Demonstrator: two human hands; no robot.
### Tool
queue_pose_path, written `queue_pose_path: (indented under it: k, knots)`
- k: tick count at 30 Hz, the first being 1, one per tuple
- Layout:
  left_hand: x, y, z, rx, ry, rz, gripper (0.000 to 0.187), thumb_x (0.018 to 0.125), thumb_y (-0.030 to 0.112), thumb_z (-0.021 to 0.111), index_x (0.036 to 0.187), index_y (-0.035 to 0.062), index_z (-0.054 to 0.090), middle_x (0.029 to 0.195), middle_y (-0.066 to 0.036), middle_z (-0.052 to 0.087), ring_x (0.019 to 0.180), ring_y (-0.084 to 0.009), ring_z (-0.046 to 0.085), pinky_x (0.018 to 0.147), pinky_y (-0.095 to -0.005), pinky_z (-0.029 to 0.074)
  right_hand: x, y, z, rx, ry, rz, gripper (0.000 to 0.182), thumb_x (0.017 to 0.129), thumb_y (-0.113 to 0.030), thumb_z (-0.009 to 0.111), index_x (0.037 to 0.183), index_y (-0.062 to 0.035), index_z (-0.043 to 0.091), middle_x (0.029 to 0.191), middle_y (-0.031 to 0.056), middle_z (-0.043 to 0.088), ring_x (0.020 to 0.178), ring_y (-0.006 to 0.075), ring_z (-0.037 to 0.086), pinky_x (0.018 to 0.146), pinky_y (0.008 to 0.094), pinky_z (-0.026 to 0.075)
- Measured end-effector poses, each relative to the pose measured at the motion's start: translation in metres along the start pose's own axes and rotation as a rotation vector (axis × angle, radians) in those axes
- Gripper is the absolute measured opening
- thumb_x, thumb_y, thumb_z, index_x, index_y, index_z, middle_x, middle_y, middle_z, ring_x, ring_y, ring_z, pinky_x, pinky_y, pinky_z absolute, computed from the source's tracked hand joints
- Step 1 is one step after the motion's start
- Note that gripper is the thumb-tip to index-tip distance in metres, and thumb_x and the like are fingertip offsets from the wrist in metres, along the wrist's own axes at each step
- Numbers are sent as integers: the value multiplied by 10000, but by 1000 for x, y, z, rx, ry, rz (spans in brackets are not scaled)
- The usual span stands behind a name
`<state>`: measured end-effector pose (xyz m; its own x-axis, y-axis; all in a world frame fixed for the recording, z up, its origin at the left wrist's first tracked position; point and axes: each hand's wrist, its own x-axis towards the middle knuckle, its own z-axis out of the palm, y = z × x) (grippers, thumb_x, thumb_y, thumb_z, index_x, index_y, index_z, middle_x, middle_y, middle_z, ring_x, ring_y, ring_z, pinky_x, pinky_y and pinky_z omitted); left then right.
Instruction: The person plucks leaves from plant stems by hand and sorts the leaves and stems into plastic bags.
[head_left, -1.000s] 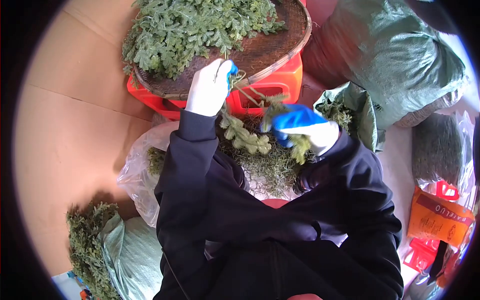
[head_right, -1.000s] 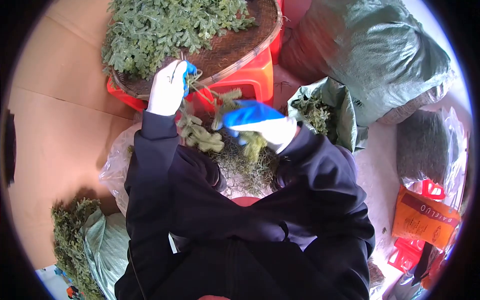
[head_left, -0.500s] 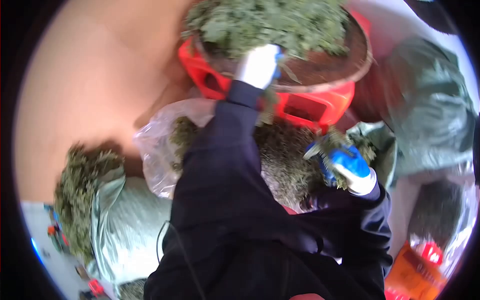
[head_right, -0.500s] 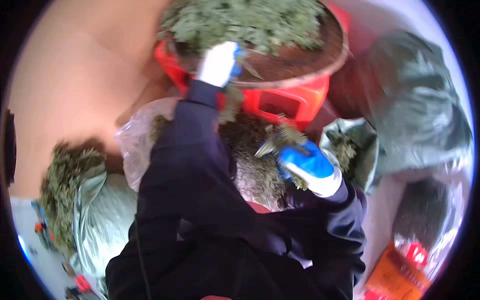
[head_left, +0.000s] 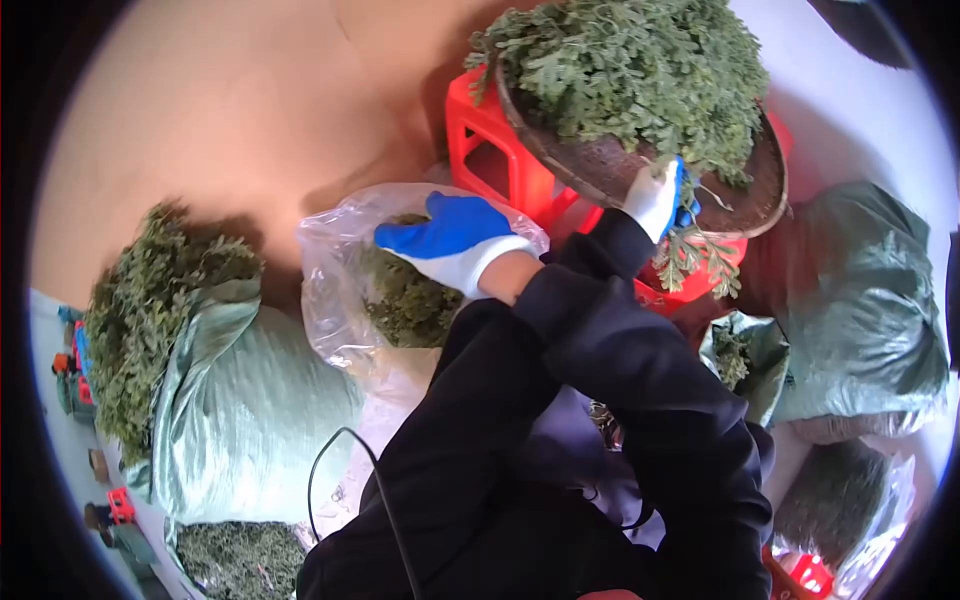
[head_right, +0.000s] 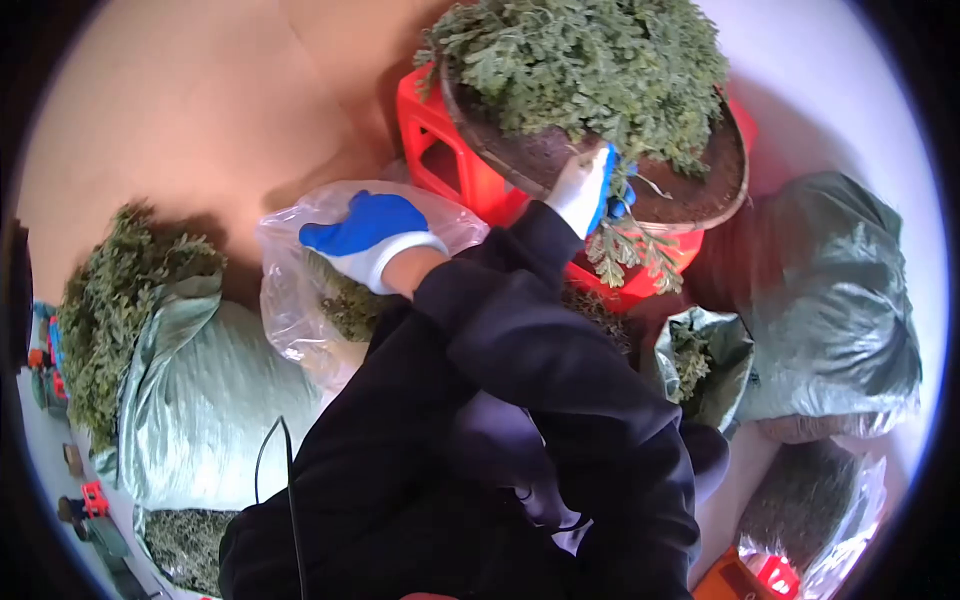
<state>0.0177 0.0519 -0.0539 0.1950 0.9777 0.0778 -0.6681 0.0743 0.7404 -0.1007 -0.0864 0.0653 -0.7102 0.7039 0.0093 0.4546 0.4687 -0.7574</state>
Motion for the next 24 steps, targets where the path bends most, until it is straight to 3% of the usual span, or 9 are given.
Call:
queue_pose_path:
  k: [1, 4, 7, 11, 13, 17, 20, 23, 24]
  knots:
    - [-9, 12, 7, -92, 7, -62, 428, 1018, 415, 407, 960, 33, 591, 731, -111, 634, 566, -207, 600, 479, -332, 478, -5, 2, -4, -77, 29, -2, 782, 826, -617, 585, 1184, 79, 591, 1231, 240, 601, 1146, 358, 577, 971, 416, 450]
    - [-12, 22, -2, -280, -219, -262, 492, 1003, 467, 409, 1092, 24, 606, 887, -124, 679, 701, -218, 638, 599, -337, 517, -59, 10, -42, 25, 305, -282, 387, 858, -275, 666, 1079, 42, 650, 1098, 222, 659, 970, 367, 649, 845, 398, 518]
    - [-13, 19, 2, 39, -87, -119, 528, 989, 495, 432, 1181, 33, 601, 996, -120, 694, 729, -200, 642, 600, -329, 512, -108, 52, -110, -166, 636, -639, 231, 849, -28, 632, 1068, 45, 648, 1040, 174, 675, 911, 302, 661, 820, 358, 515]
    - [-31, 52, 13, -240, -515, -275, 613, 999, 497, 393, 1457, 90, 356, 1270, -190, 570, 1119, -287, 607, 932, -426, 512, -168, 120, -160, -52, 901, -146, 401, 805, -31, 686, 1195, 7, 598, 1140, 135, 647, 1022, 225, 627, 930, 329, 468]
    - [-32, 53, 17, -169, -516, -262, 622, 998, 508, 386, 1466, 100, 343, 1290, -194, 554, 1124, -290, 601, 930, -442, 511, -188, 177, -163, 193, 858, -6, 536, 872, -58, 655, 1370, 4, 467, 1188, 105, 619, 1075, 158, 576, 935, 291, 453]
    - [-26, 39, 26, -20, -403, -205, 659, 996, 540, 357, 1477, 92, 320, 1338, -186, 518, 1119, -290, 596, 940, -433, 504, -208, 215, -128, 722, 604, -14, 569, 909, -65, 635, 1423, -13, 398, 1149, 75, 596, 989, 107, 562, 883, 250, 451]
    - [-25, 23, 36, 84, -300, -180, 664, 999, 543, 348, 1468, 73, 320, 1316, -184, 534, 1150, -286, 567, 974, -437, 478, -207, 192, -117, 579, 516, 152, 667, 862, -166, 725, 1424, -20, 398, 1097, 65, 629, 954, 120, 600, 846, 271, 487]
    - [-27, 5, 47, 125, -197, -166, 637, 1009, 533, 330, 1450, 74, 342, 1302, -179, 543, 1152, -259, 565, 997, -401, 455, -200, 194, -105, 231, 675, 239, 804, 779, -259, 812, 1420, -7, 398, 1104, 90, 657, 960, 143, 649, 843, 281, 509]
    - [-34, 3, 56, 143, -178, -161, 633, 1011, 533, 321, 1444, 72, 350, 1300, -175, 545, 1150, -250, 566, 1000, -387, 450, -197, 197, -100, 355, 707, 250, 796, 779, -260, 811, 1414, -5, 405, 1105, 90, 660, 964, 144, 649, 843, 283, 509]
